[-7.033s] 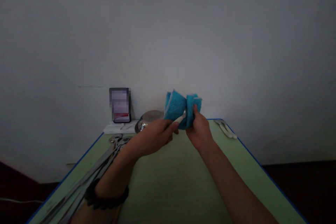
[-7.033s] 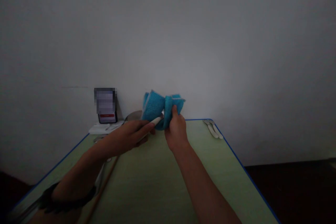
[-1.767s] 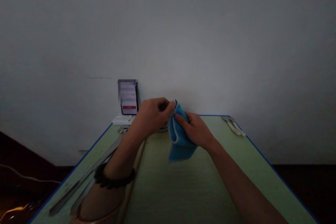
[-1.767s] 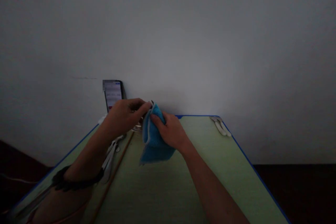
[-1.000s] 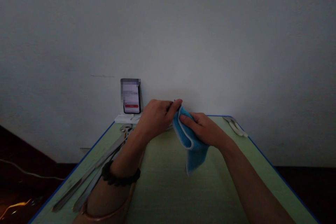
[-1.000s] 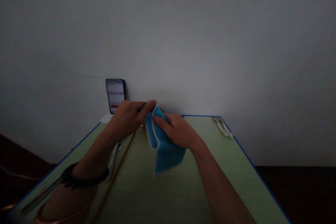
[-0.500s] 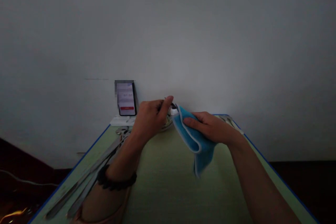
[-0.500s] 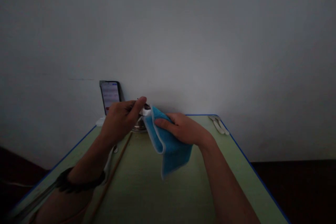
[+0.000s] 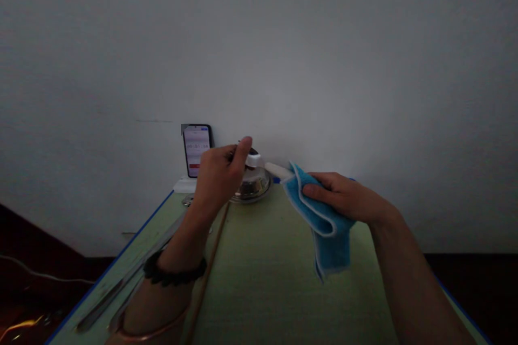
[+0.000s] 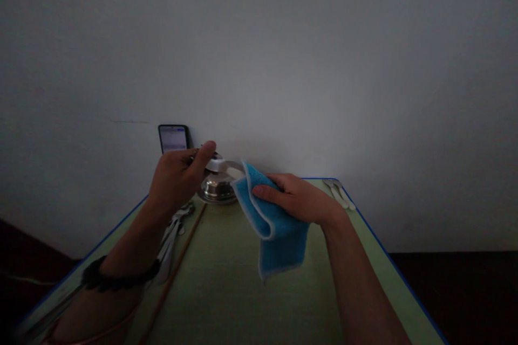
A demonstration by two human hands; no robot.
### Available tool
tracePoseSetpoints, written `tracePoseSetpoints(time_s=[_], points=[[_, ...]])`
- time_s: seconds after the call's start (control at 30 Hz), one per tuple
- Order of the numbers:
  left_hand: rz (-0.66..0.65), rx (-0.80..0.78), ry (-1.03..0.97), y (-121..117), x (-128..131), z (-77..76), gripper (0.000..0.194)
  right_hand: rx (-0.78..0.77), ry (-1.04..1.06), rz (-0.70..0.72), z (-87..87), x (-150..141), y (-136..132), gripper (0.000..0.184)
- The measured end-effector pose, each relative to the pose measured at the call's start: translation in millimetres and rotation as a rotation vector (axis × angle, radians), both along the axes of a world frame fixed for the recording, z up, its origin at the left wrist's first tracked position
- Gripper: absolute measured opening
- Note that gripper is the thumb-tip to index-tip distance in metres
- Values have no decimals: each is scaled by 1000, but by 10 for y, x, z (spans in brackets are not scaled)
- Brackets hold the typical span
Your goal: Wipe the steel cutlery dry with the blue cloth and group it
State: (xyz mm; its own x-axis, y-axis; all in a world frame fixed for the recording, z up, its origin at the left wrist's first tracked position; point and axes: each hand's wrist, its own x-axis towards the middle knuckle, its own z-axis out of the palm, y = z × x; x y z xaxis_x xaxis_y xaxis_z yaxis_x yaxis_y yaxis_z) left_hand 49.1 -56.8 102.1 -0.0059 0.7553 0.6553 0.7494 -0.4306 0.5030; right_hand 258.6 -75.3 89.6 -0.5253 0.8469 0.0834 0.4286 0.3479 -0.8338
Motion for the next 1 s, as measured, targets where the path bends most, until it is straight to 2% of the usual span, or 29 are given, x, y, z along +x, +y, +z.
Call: tracePoseSetpoints(time_s=[0.13,0.43,0.5,0.63,0.7,0.77,0.8,0.87,0.93,1.0], points=[[42,8,-97,26,-124,31,48,-17,29,-81,-10,69,2,40],[-37,10,-176,1,-92,34,45,20,134,-224,-45,-75,30,46],[-122,20,-313,37,-30,0,40,11,178,-221,-66,-106,39,45],[-395,101,-710,148,82,-56,33,-78,200,-173,-145,-152,92,44],[-462,126,-873,185,74,-54,31,-120,304,-199,-195,-141,145,42],[-479,68,-934,186,31,-42,27,-163,490,-237,-238,-113,199,40],[-478,7,-898,173,9,-36,24,-197,574,-248,-255,-99,221,40],[-482,-140,-697,124,-13,-34,20,-296,653,-254,-278,-87,241,42],[-514,-242,-431,66,3,-41,18,-378,611,-248,-294,-99,232,45],[-554,-278,-231,22,39,-50,20,-395,525,-226,-310,-127,213,46]])
